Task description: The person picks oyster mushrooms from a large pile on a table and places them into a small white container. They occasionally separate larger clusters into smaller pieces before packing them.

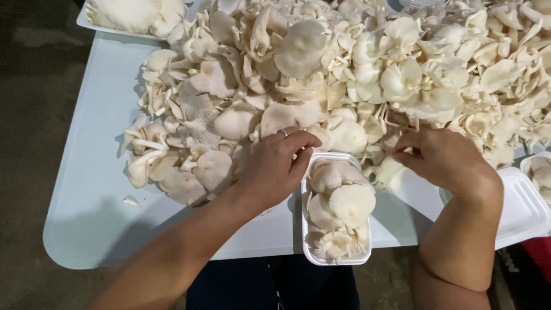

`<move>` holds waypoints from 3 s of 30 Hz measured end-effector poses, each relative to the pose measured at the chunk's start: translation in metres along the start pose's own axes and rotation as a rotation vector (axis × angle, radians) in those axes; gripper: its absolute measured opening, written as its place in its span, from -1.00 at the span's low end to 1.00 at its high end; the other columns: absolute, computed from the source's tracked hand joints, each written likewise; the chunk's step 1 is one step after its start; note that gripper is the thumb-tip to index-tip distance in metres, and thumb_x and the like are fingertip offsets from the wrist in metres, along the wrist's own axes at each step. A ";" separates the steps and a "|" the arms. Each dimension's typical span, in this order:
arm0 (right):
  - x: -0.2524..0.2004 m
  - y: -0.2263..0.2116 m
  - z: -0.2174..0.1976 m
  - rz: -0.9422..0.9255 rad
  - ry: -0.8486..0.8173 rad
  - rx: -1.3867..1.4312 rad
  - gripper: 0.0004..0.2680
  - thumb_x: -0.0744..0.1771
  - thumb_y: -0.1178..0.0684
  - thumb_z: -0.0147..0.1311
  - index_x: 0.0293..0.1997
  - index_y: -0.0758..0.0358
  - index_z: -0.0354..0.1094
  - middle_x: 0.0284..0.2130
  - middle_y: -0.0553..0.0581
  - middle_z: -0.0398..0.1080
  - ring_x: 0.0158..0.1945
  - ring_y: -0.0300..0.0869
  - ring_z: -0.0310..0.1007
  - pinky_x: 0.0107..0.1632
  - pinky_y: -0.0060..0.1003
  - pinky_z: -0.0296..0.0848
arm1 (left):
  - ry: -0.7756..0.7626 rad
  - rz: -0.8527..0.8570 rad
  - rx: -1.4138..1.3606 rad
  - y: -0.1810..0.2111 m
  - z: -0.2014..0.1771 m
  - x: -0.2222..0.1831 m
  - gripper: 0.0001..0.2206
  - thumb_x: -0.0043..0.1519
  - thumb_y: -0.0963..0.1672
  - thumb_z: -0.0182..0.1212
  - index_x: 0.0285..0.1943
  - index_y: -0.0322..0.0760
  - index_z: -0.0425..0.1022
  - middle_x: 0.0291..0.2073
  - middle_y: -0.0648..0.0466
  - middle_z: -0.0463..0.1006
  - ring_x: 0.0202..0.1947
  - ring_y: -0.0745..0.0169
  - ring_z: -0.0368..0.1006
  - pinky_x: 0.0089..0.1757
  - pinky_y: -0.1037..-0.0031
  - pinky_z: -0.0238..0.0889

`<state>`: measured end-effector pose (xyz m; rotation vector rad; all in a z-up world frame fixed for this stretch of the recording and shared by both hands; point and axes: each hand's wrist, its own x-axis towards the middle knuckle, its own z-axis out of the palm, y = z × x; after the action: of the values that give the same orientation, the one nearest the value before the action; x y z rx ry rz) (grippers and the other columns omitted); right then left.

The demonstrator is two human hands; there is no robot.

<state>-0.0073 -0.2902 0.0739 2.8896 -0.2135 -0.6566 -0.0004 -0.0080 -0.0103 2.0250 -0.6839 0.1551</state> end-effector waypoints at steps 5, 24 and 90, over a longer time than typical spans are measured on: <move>0.007 0.015 0.011 -0.024 0.173 0.088 -0.85 0.36 0.01 0.11 -0.01 -0.13 0.54 -0.29 -0.07 0.64 -0.31 -0.16 0.61 -0.35 -0.22 0.44 | -0.024 -0.002 -0.015 0.001 0.001 -0.001 -0.85 0.33 -0.14 0.06 -0.06 -0.09 0.56 -0.21 0.18 0.62 -0.46 0.24 0.53 -0.29 0.26 0.33; 0.002 -0.034 0.009 -0.203 0.157 -0.044 -0.87 0.32 -0.02 0.12 -0.19 -0.25 0.61 -0.28 -0.08 0.64 -0.11 0.08 0.64 -0.12 -0.01 0.61 | -0.251 0.002 0.075 0.001 0.000 -0.001 -0.76 0.35 -0.13 0.01 0.10 -0.27 0.51 -0.08 -0.23 0.55 -0.10 -0.31 0.56 -0.18 0.05 0.52; 0.047 -0.038 0.081 -0.993 0.525 1.326 -0.85 0.29 0.19 0.26 -0.16 0.49 0.43 -0.40 0.24 0.46 -0.40 -0.20 0.42 -0.28 -0.32 0.43 | -0.014 -0.090 -0.753 0.006 0.016 -0.004 -0.79 0.32 -0.16 0.26 0.12 -0.24 0.56 -0.21 0.18 0.61 -0.22 0.61 0.47 -0.21 0.73 0.40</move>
<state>0.0035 -0.2718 -0.0252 4.1265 1.4596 0.4686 -0.0089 -0.0217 -0.0155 1.3274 -0.5474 -0.1545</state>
